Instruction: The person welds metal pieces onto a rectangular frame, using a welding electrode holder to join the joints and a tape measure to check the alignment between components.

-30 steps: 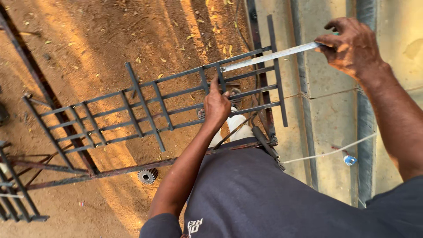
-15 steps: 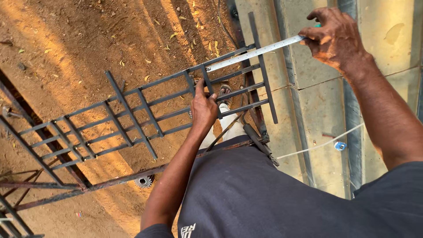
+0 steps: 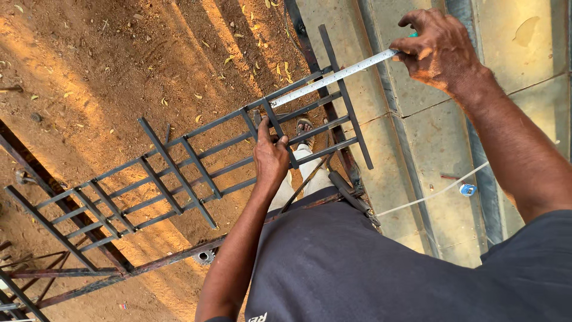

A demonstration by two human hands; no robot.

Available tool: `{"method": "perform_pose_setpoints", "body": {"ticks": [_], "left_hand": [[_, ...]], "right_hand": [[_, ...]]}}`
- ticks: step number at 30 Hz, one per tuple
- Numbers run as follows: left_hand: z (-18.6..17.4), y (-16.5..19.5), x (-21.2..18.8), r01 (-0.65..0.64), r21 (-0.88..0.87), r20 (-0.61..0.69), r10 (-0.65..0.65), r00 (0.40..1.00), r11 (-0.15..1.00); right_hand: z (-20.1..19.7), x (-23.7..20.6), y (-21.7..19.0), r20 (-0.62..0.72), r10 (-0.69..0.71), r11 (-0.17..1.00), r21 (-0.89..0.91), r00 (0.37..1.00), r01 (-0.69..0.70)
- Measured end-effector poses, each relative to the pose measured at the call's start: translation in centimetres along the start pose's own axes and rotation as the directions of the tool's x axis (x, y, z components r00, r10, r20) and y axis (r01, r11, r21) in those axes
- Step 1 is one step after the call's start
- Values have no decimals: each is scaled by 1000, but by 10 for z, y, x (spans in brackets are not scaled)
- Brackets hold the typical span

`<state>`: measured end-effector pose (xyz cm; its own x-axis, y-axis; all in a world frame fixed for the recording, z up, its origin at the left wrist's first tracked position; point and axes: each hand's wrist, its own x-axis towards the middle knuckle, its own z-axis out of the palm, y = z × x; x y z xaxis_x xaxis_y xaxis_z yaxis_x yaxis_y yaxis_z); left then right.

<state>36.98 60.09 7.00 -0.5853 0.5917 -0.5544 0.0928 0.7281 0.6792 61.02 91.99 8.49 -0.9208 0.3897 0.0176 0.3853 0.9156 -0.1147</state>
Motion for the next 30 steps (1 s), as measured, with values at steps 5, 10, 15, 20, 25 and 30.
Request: {"method": "perform_pose_setpoints", "body": {"ticks": [5,10,15,20,25,30], "left_hand": [[1,1,2,28,-28,19,-27,999,999],[0,2,2,16,-21,49,-15,999,1000],[-3,6,1,21,-25,48,-20,999,999],[-2,9,2,35,-24,54,-33,998,999],[1,-1,3,-71,-20,-3,71,997,997],[2,-10,2,-121,61,-59,125,990,991]], "right_hand": [[3,-3,3,7,0,1000,-20,1000,0],[5,-2,5,7,-24,995,-98,1000,25],[4,0,3,24,-8,993,-118,1000,10],[4,2,5,20,-8,996,-88,1000,9],[2,2,6,23,-52,984,-169,998,55],[-18,-16,-6,533,398,891,-33,746,-452]]}}
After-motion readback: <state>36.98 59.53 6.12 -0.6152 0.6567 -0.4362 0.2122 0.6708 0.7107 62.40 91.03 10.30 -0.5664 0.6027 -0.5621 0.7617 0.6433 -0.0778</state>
